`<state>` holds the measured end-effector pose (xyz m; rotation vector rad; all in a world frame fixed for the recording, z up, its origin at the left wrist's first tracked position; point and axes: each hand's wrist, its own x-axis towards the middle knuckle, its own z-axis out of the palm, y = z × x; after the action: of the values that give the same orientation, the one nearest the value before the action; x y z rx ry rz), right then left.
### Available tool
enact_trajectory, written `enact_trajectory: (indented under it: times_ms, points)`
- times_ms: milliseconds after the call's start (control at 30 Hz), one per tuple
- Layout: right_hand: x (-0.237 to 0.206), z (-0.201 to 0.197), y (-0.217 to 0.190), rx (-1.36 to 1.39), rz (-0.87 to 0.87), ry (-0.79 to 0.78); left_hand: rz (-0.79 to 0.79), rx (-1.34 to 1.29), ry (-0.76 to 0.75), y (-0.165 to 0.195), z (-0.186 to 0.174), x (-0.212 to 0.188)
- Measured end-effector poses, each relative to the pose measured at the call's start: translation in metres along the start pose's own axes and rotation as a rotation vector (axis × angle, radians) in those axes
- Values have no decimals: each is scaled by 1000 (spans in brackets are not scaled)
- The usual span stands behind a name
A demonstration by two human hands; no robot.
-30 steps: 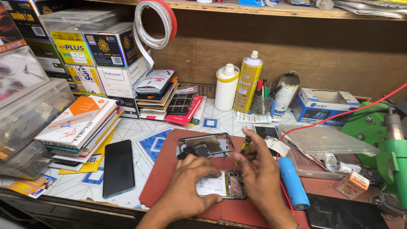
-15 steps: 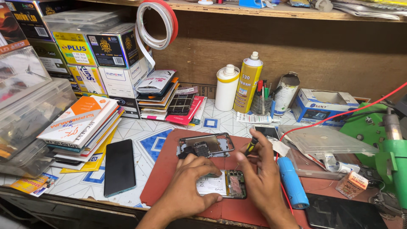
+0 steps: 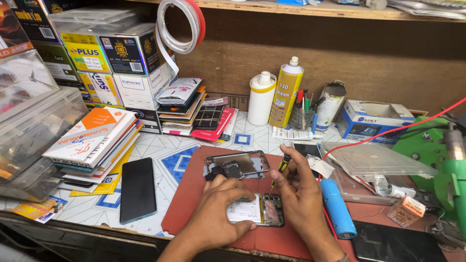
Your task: The person uses a screwdriver to loosen screws on a disassembled smartphone placed on a red mat. They repeatedly probe and adjust small internal components while holding the device steady with the other hand.
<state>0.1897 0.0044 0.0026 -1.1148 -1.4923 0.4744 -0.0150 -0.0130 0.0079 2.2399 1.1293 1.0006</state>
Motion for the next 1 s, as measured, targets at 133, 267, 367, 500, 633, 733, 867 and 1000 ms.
enact_trajectory:
  times_ms: [133, 267, 367, 500, 633, 733, 867, 1000]
  points:
    - [1, -2, 5, 50, -47, -27, 20, 0, 4, 0, -1, 0]
    - [0, -4, 8, 75, -57, -39, 17, -4, 5, 1, 1, 0]
    - [-2, -2, 8, 97, -113, -55, 21, 0, 13, 0, 1, 0]
    - [-4, 3, 6, 9, -126, -80, 16, 6, 8, 0, 1, 1]
    - [-1, 4, 4, 175, -56, -124, 20, 0, 20, 0, 1, 0]
    - [0, 3, 5, 166, -93, -65, 33, -7, 24, -1, 0, 0]
    - [-3, 5, 8, 58, -72, 8, 31, -11, 26, 0, 1, 0]
    - [-1, 3, 10, 72, -113, -16, 14, -20, 13, 1, 1, 0]
